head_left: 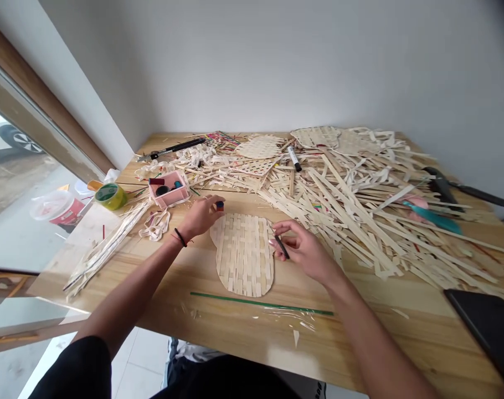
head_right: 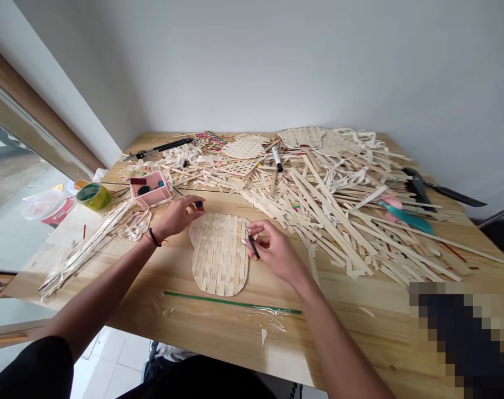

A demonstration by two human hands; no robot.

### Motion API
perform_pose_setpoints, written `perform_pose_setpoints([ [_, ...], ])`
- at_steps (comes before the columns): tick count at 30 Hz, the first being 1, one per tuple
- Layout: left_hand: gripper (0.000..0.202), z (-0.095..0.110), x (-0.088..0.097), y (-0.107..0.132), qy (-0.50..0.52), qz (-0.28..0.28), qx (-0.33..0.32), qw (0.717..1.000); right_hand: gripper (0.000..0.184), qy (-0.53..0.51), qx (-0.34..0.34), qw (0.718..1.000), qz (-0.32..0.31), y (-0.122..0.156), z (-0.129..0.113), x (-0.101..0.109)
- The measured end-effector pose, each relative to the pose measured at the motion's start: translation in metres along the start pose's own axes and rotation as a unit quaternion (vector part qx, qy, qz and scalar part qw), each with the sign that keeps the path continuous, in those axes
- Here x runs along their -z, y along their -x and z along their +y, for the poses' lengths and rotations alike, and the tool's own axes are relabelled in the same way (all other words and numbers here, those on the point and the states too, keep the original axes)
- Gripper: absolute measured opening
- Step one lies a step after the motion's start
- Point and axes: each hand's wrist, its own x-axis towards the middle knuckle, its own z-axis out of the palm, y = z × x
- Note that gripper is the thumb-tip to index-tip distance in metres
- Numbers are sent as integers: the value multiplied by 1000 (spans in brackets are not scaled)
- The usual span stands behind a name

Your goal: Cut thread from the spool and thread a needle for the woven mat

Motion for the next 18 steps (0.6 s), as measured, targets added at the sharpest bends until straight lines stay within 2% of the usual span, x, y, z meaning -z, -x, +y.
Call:
perform_pose_setpoints([
  [3, 11, 11, 5, 10, 45, -13, 4, 999, 56, 5, 27, 999, 18, 5, -4, -9],
  [4, 15, 18, 7, 17, 77, -20, 2, 997, 54, -7, 35, 999, 24, 8, -6, -13],
  [5, 21, 26, 10, 23, 161, -20, 0, 987, 53, -25, 43, 998, 29, 10, -9, -17],
  [6, 26, 32, 12, 30, 224, -10, 1, 975, 51, -45, 51, 997, 32, 13, -11, -20],
  [8, 26, 42, 16, 39, 281, 37, -1, 959, 47, -81, 63, 994, 36, 18, -13, -28],
  [10, 25, 42, 18, 41, 286, 75, 7, 955, 45, -93, 60, 993, 41, 21, -12, -35],
  [13, 26, 33, 20, 39, 287, 120, 38, 950, 48, -76, 39, 995, 48, 22, -8, -41],
  [15, 24, 29, 19, 39, 316, 103, 56, 942, 49, -83, 33, 995, 54, 22, -6, -43],
  [18, 22, 36, 9, 49, 393, 11, 71, 917, 47, -143, 26, 988, 62, 22, -7, -45],
])
